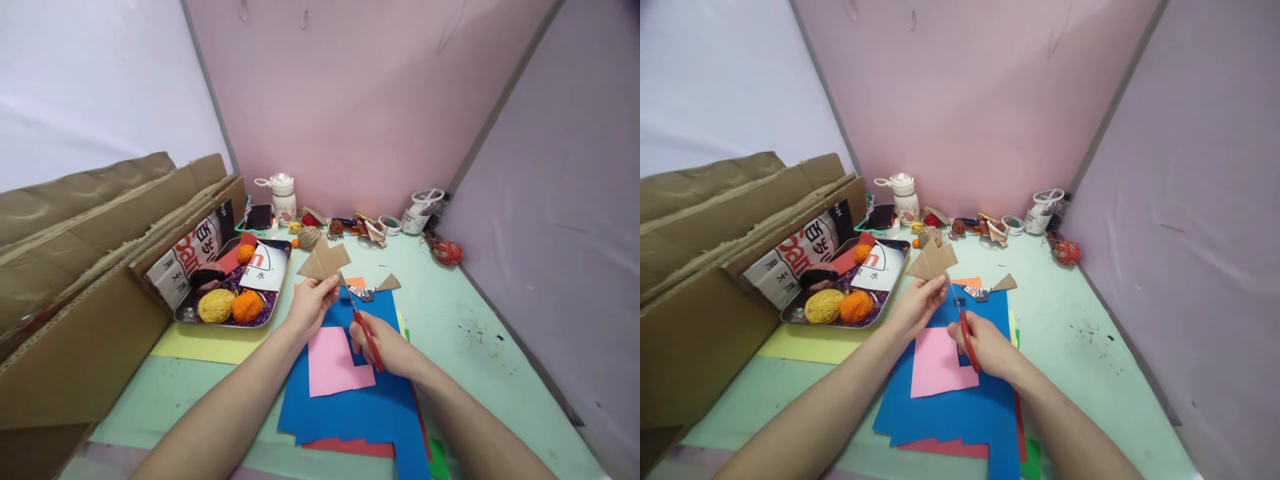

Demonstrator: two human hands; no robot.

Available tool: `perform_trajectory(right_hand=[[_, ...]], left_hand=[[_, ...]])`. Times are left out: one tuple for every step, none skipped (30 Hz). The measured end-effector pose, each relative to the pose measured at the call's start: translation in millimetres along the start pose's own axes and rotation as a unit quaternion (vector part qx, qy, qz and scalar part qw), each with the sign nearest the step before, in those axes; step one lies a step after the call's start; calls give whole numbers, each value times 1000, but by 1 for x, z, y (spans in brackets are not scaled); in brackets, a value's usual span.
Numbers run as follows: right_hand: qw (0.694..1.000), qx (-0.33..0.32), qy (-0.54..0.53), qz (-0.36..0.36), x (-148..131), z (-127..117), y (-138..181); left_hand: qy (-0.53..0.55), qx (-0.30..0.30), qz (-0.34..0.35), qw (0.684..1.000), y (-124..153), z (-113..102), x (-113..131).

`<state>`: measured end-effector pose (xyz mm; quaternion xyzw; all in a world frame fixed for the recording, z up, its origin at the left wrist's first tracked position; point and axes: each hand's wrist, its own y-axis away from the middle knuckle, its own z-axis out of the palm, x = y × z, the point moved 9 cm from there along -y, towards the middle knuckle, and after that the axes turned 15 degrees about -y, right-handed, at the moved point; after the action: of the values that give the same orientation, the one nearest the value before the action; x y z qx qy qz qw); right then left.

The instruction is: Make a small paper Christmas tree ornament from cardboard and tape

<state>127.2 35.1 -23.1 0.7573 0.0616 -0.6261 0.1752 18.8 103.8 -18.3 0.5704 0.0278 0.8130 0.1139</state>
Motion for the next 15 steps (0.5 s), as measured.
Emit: perform_trajectory(right_hand=[[1000,1,2,3,0,0,0],[1000,4,0,7,0,-1,0],[1000,11,-5,11,1,-2,0],[999,24,-15,14,1,-4,-1],[999,43,-26,14,1,-8,-3],[997,70,-39,8,0,-13,-4],[993,105,-52,-4,-2,-20,-5],[987,145,-65,-23,-4,-29,-5],[978,189,-75,-47,-8,-39,-4],[967,229,-84,-74,-12,-50,-3],[954,266,-93,-104,-16,-59,-1],[940,297,-105,-132,-19,-68,2],[927,319,-121,-157,-21,-76,4],[915,335,-141,-176,-21,-82,5],[905,344,-165,-190,-21,-87,6]], left_hand=[[5,16,6,1000,-1,-4,3],[7,30,11,999,-3,-9,6],[6,42,15,999,-4,-12,7],[2,50,18,999,-4,-15,8],[-6,53,21,998,-5,-16,8],[-19,46,22,999,-5,-15,8],[-37,32,21,999,-5,-12,6],[-59,10,18,998,-4,-9,4],[-82,-15,13,996,-4,-4,1],[-108,-39,7,993,-3,0,-2],[-135,-63,1,989,-2,4,-5],[-161,-83,-3,983,-2,7,-8],[-185,-98,-4,978,-1,9,-10],[-203,-110,-4,973,-1,10,-11],[-216,-118,-2,969,-1,11,-12]])
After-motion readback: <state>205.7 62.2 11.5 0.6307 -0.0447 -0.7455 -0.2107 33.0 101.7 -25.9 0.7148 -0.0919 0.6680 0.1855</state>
